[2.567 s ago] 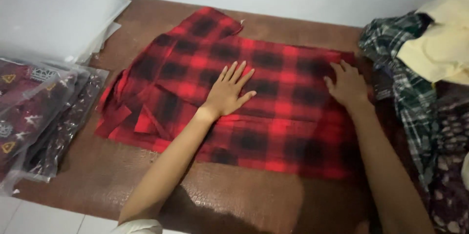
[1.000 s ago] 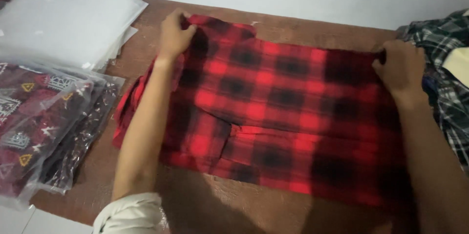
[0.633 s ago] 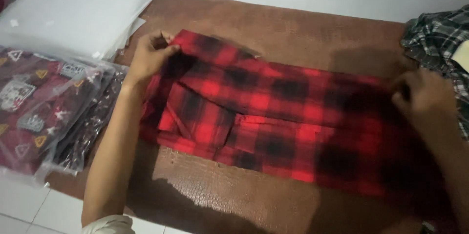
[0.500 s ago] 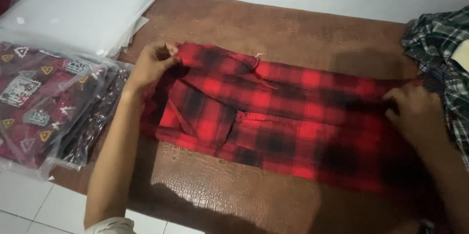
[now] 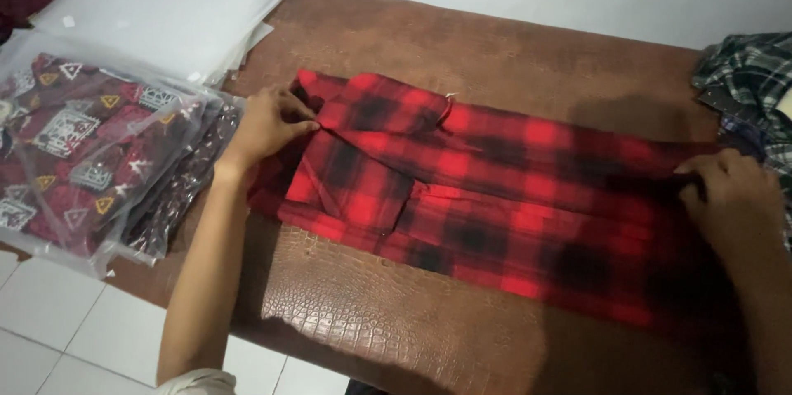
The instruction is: Folding a red and black checkered shirt on a brown textured table.
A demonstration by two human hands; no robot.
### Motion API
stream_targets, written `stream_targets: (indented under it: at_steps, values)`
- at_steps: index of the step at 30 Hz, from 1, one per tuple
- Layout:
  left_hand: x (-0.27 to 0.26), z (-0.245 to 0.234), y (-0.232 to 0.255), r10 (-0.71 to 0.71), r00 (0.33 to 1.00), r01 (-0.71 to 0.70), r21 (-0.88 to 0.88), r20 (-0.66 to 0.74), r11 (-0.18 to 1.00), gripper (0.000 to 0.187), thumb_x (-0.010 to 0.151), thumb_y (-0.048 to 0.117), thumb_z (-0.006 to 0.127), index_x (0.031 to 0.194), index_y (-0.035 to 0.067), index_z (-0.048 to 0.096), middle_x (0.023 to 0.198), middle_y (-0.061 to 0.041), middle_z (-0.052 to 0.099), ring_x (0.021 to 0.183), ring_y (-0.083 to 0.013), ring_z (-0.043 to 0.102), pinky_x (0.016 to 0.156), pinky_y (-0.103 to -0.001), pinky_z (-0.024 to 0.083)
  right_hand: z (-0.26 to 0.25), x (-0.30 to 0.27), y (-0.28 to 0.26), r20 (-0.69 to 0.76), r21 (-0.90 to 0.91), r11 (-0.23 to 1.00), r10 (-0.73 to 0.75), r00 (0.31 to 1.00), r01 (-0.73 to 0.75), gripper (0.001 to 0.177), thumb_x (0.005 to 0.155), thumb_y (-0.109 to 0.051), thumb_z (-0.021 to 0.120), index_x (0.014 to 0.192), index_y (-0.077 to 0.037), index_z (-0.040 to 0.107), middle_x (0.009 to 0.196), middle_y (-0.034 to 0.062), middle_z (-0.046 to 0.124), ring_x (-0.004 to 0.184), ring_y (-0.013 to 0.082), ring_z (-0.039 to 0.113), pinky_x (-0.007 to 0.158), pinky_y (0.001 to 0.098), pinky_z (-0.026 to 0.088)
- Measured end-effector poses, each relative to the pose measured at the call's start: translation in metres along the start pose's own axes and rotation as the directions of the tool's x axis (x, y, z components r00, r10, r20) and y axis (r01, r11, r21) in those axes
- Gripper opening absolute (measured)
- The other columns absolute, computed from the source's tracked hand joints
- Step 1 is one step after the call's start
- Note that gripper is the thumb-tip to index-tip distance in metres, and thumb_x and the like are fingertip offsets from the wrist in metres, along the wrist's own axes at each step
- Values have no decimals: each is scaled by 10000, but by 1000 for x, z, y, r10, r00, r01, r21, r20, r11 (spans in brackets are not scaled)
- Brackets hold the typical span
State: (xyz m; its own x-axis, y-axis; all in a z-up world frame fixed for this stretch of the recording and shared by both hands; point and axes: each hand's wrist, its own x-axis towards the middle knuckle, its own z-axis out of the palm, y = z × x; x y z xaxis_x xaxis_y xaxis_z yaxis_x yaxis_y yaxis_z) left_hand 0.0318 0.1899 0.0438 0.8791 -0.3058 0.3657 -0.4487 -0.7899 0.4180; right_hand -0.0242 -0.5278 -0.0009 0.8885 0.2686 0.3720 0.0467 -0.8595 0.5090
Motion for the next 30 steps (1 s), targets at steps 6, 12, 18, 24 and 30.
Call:
stream_targets:
  at_steps: [6,12,18,24,30]
  values:
    - [-23,4,-16,-287,917,216,-259,-278,941,270,890,7,688,1125,132,737,1105,-11,731,870,-135,619,788,-283,479,51,0,14,208,320,945,-134,969,62,483,770,-408,779,1243,-372,690,1257,-30,708,1134,218,702,1027,376,561]
    - [-8,34,5,-36,984,55,102,-176,993,475,853,486,813,1130,102,787,1047,-129,737,967,-312,639,891,-450,412,3,37,-39,153,484,864,-239,959,139,533,739,-413,807,1240,-314,655,1133,52,658,1072,278,686,892,407,575]
    - [6,36,10,-394,902,287,-433,-179,854,108,927,212,806,859,185,727,834,81,716,772,-42,589,773,-242,439,-22,45,-50,9,491,858,-173,985,147,310,867,-239,722,1171,-181,709,1124,53,737,977,295,719,861,421,568]
    - [-6,-14,13,-255,962,273,-448,102,851,154,965,265,779,860,157,746,817,63,722,741,-22,578,730,-216,420,-24,33,-43,-6,547,815,-226,974,193,317,828,-265,751,1128,-179,698,1149,39,758,1021,238,726,908,358,567]
    - [-1,-23,-19,-554,816,318,-670,-167,671,187,1061,137,616,913,103,724,779,-15,715,684,-72,654,601,-202,502,-56,39,-58,37,767,630,-231,972,120,145,855,-310,778,956,-206,786,1016,15,762,985,235,695,1003,370,496]
